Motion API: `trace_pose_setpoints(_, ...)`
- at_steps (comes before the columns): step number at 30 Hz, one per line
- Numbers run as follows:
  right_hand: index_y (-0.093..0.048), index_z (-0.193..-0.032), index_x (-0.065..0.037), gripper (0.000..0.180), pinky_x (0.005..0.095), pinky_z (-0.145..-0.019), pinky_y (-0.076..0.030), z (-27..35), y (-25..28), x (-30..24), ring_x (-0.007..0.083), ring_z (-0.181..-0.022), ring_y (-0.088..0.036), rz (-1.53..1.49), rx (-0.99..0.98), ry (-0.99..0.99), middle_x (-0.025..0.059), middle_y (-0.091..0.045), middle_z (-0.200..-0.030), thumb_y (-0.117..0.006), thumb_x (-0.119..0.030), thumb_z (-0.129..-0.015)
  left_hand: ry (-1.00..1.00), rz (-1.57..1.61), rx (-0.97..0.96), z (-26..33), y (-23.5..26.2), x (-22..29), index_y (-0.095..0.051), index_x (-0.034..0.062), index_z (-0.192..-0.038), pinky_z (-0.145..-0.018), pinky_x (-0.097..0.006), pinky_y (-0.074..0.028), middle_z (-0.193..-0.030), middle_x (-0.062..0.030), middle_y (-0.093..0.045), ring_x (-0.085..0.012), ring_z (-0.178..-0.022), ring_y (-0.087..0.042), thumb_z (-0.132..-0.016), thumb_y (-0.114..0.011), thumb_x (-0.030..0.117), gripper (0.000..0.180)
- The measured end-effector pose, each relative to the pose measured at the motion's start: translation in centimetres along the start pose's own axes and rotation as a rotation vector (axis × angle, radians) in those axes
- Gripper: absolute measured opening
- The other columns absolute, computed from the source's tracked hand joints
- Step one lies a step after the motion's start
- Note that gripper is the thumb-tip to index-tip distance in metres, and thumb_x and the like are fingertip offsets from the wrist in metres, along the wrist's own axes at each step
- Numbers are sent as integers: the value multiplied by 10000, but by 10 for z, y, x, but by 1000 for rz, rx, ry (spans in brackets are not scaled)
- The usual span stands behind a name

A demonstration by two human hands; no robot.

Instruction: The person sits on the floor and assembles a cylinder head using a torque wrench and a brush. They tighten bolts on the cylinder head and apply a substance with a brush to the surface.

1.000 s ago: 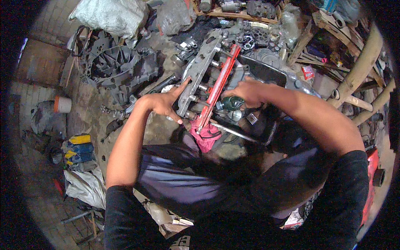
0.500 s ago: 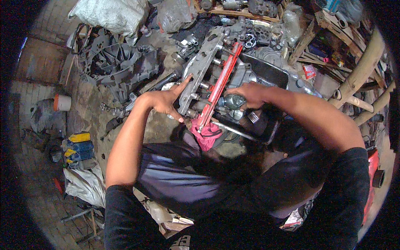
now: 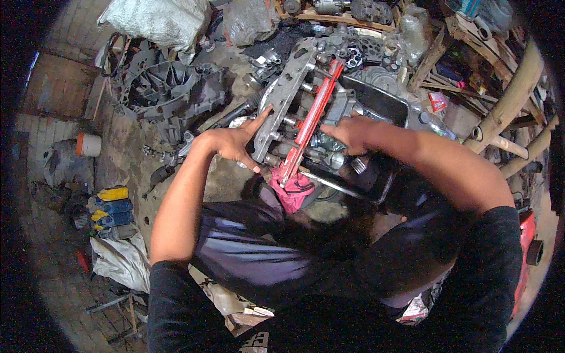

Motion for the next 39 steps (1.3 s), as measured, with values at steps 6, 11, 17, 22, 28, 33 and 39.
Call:
trace_pose_setpoints(6, -400, -1468, -163, 899, 480, -979, -471, 6, 17, -5, 352, -1059, -677, 181, -46, -46, 173, -698, -1041, -801, -144, -664, -54, 4, 50, -1, 1, 0, 247, 163, -1555, -1226, -437, -206, -1580, -394, -119, -422, -1507, -185, -627, -936, 387, 1521)
trace_pose_setpoints(11, -474, -1408, -192, 871, 470, -854, -537, 8, 28, 0, 331, -1000, -708, 236, -196, -95, 144, -718, -1010, -840, -150, -619, 2, -10, 30, 0, -1, -1, 272, 172, -1545, -1223, -436, -215, -1578, -394, -133, -423, -1501, -202, -624, -937, 392, 1536)
trace_pose_setpoints(17, -527, -1354, -183, 791, 460, -816, -560, 6, 29, 4, 299, -1050, -702, 264, -275, -126, 100, -725, -1079, -840, -158, -628, 13, -2, 13, 0, 1, 4, 270, 159, -1546, -1224, -424, -210, -1595, -374, -102, -399, -1504, -205, -618, -941, 403, 1545)
trace_pose_setpoints(22, -568, -1305, -188, 745, 455, -818, -559, 9, 41, 12, 291, -1070, -691, 233, -251, -181, 94, -723, -1083, -829, -148, -608, -43, -3, 33, -1, 1, 1, 244, 111, -1552, -1227, -402, -198, -1617, -337, -77, -368, -1511, -199, -616, -943, 406, 1541)
trace_pose_setpoints(28, -629, -1169, -149, 586, 460, -790, -545, 2, 25, 34, 307, -986, -676, -59, -370, -106, 114, -713, -1039, -760, -57, -606, -37, -8, 29, 0, 1, 3, 247, 106, -1550, -1228, -397, -193, -1625, -325, -51, -360, -1516, -186, -607, -950, 393, 1551)
trace_pose_setpoints(33, -628, -1188, -194, 619, 473, -792, -542, -6, 10, 49, 309, -964, -675, -138, -400, -63, 96, -714, -1059, -743, -50, -597, -27, -18, 29, -2, 3, 5, 247, 103, -1550, -1226, -394, -198, -1626, -325, -51, -353, -1515, -190, -606, -951, 392, 1552)
trace_pose_setpoints(39, -620, -1217, -178, 655, 462, -775, -532, -1, 25, 38, 289, -930, -666, -125, -330, -47, 117, -714, -1002, -713, -12, -590, -18, 20, 14, 0, 0, 2, 245, 96, -1550, -1225, -389, -200, -1627, -323, -48, -350, -1516, -190, -606, -951, 385, 1551)
Point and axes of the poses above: each hand's wrist, its own z-axis away from the middle knuckle, its own y-axis out of the back of the hand, x = y × z, the point moved 8 cm from there along -z, towards the middle knuckle
